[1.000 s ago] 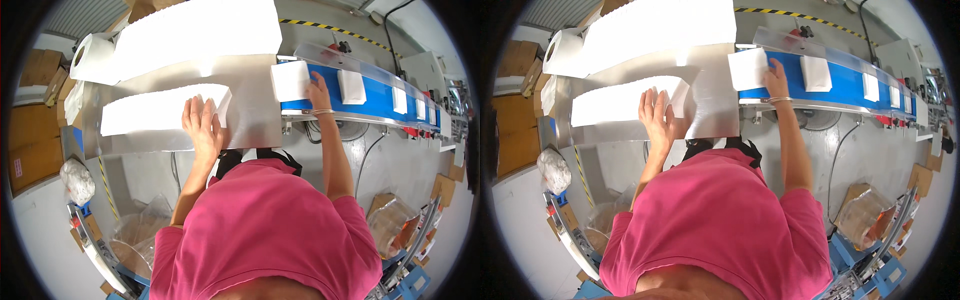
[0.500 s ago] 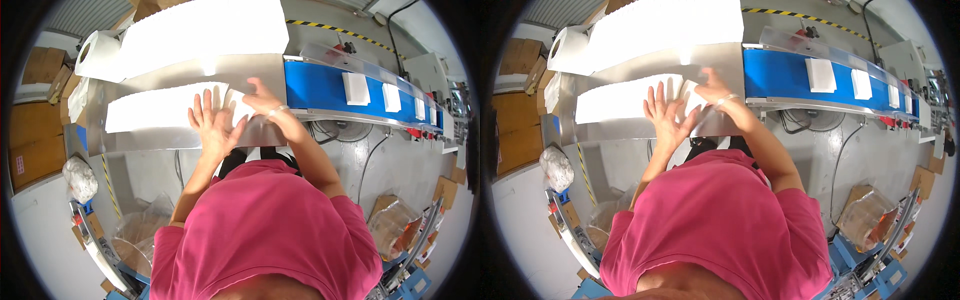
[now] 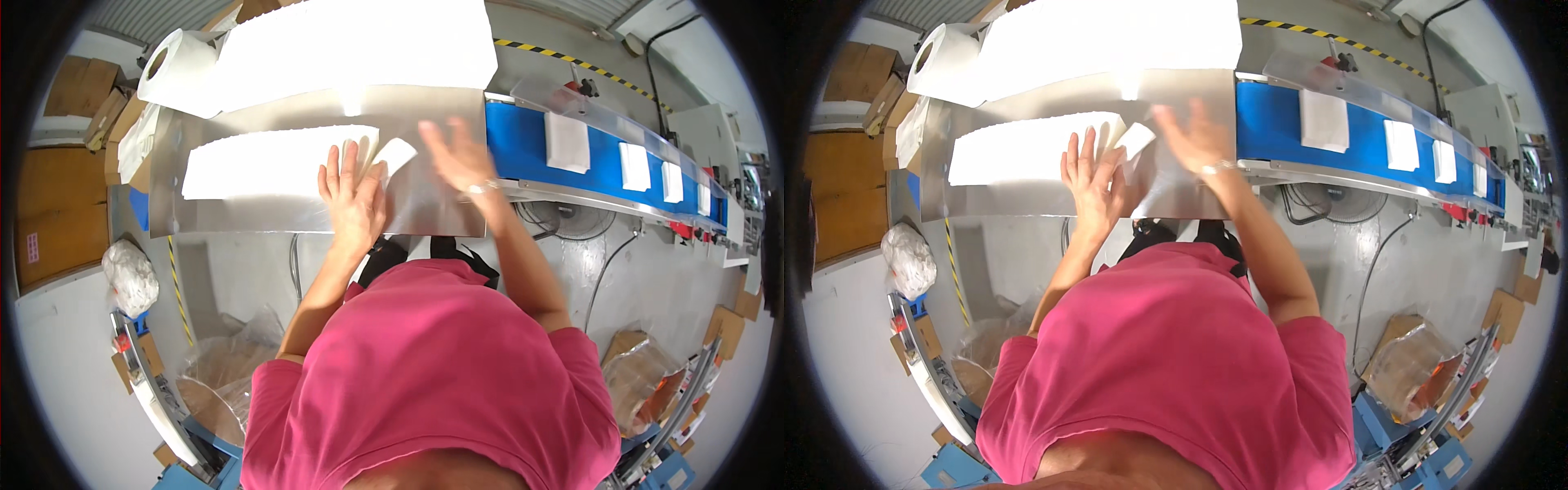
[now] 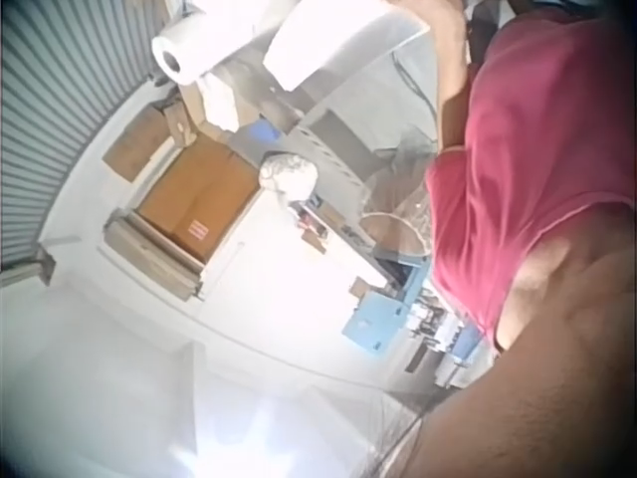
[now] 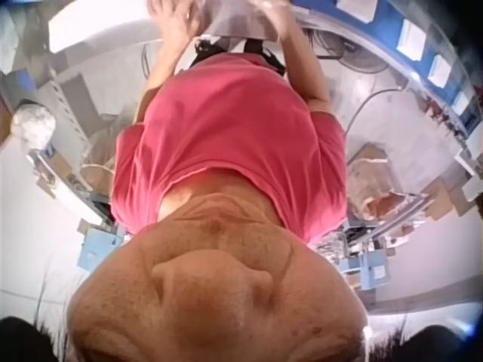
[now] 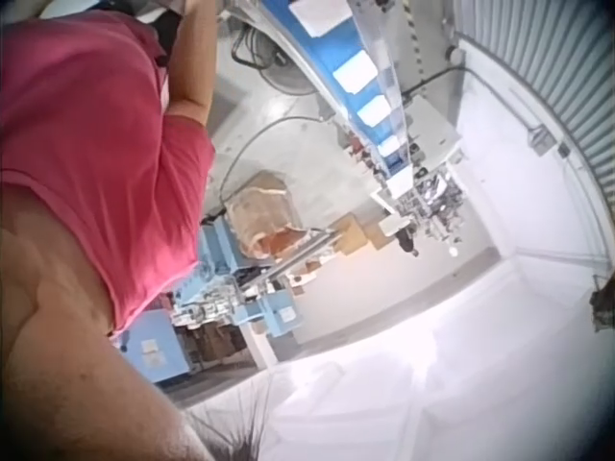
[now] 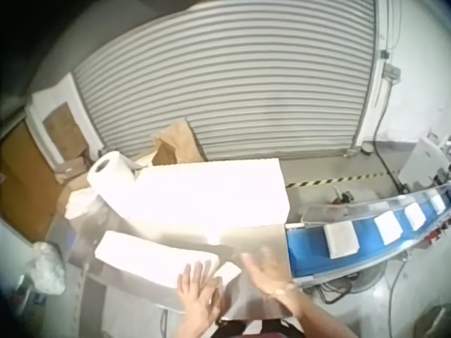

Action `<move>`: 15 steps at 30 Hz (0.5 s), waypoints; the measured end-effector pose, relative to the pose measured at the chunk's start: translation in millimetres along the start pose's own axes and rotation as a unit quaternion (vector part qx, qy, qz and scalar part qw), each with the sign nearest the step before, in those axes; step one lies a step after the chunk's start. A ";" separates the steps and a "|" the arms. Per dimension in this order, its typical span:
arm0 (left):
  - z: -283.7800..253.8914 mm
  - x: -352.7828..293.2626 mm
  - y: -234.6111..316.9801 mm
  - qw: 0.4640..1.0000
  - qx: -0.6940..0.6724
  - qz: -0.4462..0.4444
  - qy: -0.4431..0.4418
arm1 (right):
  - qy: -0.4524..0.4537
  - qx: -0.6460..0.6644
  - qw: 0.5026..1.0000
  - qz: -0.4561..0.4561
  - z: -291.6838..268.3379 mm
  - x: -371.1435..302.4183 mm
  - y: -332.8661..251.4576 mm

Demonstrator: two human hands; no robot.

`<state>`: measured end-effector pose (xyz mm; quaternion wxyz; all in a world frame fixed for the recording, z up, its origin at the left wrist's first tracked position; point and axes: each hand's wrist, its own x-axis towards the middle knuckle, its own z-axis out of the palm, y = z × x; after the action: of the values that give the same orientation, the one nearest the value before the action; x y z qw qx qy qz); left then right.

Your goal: Loading stacks of paper products onto a conveyor belt for packaging.

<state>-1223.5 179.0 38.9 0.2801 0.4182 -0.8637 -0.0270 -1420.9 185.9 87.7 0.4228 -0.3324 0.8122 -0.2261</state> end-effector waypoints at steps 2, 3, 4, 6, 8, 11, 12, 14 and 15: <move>-10.2 9.6 14.6 1.000 -0.028 0.008 -0.009 | -0.102 0.122 0.987 0.017 21.6 23.4 11.5; -14.3 12.2 18.3 0.999 -0.048 0.010 -0.018 | -0.104 0.148 0.982 -0.051 35.2 38.1 27.2; -14.0 11.9 15.1 0.998 -0.063 -0.012 -0.016 | -0.107 0.170 0.972 -0.119 42.1 45.3 35.6; -10.0 8.9 2.7 0.993 -0.092 -0.061 0.047 | -0.108 0.341 0.932 -0.062 21.6 34.1 46.3; -7.5 5.0 -10.7 0.995 -0.036 -0.082 0.032 | -0.014 0.424 0.902 -0.075 -3.9 49.8 88.1; -10.1 6.2 -12.9 0.997 -0.015 -0.073 0.011 | 0.215 0.222 0.934 -0.180 -46.8 112.0 189.1; -8.0 5.1 -15.7 0.998 -0.027 -0.061 0.022 | 0.328 0.110 0.916 -0.204 -56.7 108.8 191.5; -7.7 5.4 -14.7 0.997 -0.043 -0.049 0.038 | 0.505 -0.180 0.812 -0.230 -70.2 85.4 165.9; -10.1 5.8 -12.8 0.997 -0.044 -0.049 0.040 | 0.559 -0.345 0.720 -0.226 -67.6 70.9 143.6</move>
<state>-1212.1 168.3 46.4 0.3304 0.4484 -0.8282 -0.0621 -1557.5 237.0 -6.9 -0.3153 -0.4424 0.8235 -0.1638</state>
